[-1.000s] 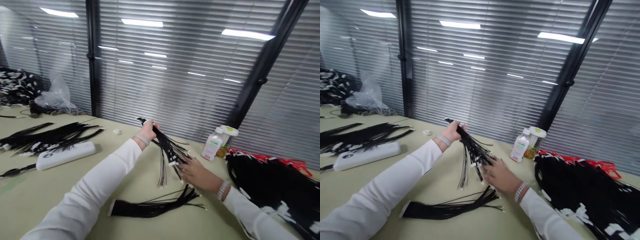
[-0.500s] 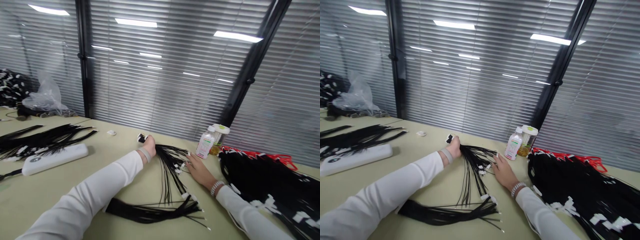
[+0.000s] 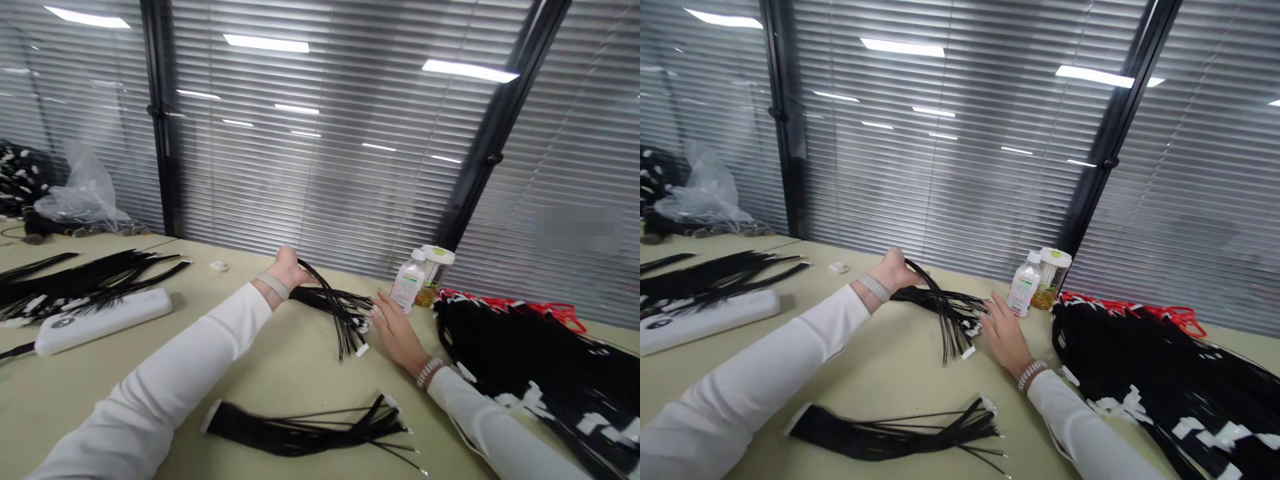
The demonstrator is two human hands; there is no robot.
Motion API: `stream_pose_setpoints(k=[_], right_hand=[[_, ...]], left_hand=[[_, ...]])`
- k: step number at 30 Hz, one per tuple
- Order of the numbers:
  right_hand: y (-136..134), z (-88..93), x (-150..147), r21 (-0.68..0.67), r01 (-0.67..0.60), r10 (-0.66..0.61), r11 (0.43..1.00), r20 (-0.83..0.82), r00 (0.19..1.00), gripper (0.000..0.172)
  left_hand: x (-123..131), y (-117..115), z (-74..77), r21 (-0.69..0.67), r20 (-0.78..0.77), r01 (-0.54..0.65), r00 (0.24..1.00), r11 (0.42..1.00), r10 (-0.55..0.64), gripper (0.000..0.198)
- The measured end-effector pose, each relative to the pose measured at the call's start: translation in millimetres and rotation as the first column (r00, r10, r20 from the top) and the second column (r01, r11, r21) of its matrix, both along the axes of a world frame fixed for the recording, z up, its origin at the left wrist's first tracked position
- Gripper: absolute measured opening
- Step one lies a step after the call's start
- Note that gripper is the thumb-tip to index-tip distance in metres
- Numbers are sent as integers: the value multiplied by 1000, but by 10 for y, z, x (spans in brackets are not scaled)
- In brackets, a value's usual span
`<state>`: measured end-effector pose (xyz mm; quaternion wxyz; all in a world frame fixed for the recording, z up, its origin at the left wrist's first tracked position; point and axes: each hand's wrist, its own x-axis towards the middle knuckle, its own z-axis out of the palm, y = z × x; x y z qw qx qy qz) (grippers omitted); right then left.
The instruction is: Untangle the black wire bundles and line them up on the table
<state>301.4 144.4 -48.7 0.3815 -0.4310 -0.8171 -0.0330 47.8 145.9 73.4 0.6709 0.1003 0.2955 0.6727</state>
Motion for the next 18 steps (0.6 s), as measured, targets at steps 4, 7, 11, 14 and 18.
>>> stream_pose_setpoints(k=[4, 7, 11, 14, 18], right_hand=[[20, -12, 5, 6, -6, 6, 1000, -35, 999, 43], [27, -6, 7, 9, 0, 1, 1000, -62, 998, 43], [21, 18, 6, 7, 17, -16, 1000, -93, 996, 47], [18, 24, 1, 2, 23, -23, 1000, -116, 993, 48], [15, 9, -6, -8, 18, -19, 1000, -124, 992, 46]], left_hand=[[-26, -46, 103, 0, 0, 61, 998, 998, -61, 28], [29, -108, 154, 21, -4, 99, 995, 995, -99, 29], [106, -371, 356, 103, -17, 226, 974, 969, -225, 30], [145, -656, 551, 144, -69, 350, 936, 925, -344, 36], [198, -796, 618, 243, -151, 385, 922, 890, -357, 42]])
